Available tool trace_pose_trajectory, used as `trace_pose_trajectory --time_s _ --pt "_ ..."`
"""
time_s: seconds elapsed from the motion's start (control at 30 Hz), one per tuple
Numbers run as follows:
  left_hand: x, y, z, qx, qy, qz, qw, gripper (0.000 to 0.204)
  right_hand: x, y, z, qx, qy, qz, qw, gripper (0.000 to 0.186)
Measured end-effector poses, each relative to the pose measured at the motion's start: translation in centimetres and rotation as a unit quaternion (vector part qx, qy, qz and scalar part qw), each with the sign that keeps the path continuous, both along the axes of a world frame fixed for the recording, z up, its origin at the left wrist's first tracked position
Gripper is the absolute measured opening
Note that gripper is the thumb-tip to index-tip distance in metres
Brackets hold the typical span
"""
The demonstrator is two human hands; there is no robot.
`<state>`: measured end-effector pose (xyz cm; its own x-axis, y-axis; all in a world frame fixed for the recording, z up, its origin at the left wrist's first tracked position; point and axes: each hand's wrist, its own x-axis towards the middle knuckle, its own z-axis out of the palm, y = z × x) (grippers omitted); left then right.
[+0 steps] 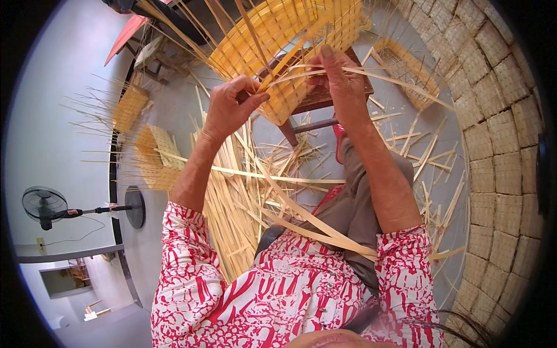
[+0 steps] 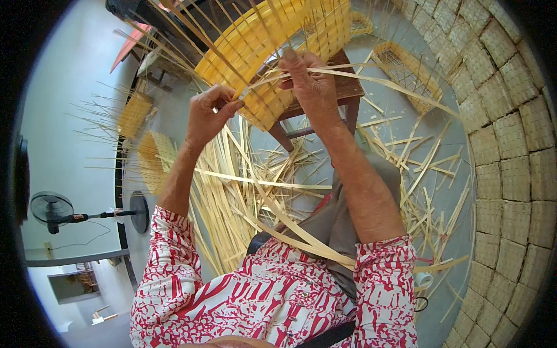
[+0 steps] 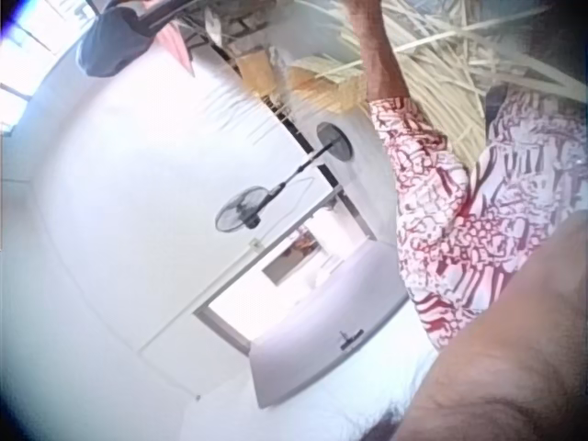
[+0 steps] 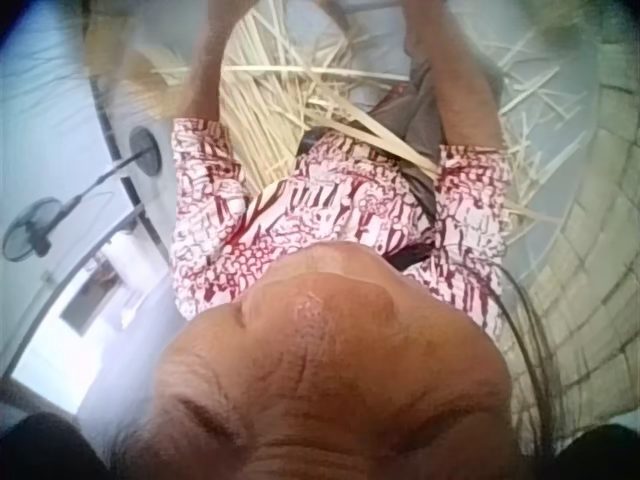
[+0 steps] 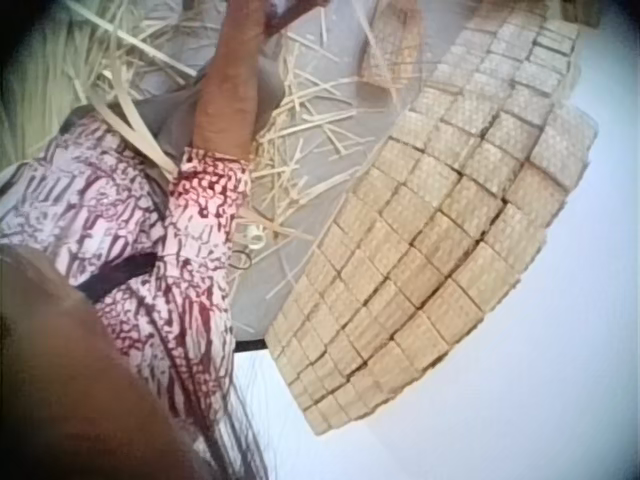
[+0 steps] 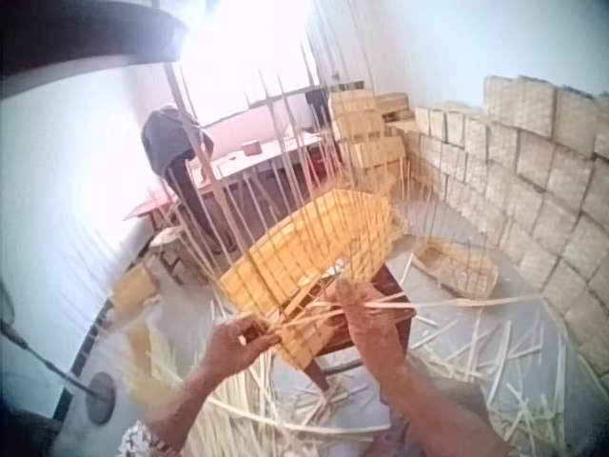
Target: The person weaves a basket by hand, interlacing thin bamboo strips through a pre-formed frame. They repeatedly pull, bend, and tuck the strips to build up the basket walls.
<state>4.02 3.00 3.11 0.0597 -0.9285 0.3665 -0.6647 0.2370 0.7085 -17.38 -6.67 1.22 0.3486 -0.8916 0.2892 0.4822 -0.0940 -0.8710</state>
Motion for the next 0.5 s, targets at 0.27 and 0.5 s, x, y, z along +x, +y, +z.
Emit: trace_pose_trajectory --time_s 0.27,0.5 --pt "5.0 -2.2 2.5 0.190 -0.079 -0.076 0.976 0.019 -2.3 -0.9 -0.3 -0.119 0.060 0.108 0.985 0.083" --pt "7.9 1.4 -2.5 0.020 0.079 0.074 0.994 0.014 -1.2 -3.3 -2.6 0.230 0.058 0.056 0.970 0.037"
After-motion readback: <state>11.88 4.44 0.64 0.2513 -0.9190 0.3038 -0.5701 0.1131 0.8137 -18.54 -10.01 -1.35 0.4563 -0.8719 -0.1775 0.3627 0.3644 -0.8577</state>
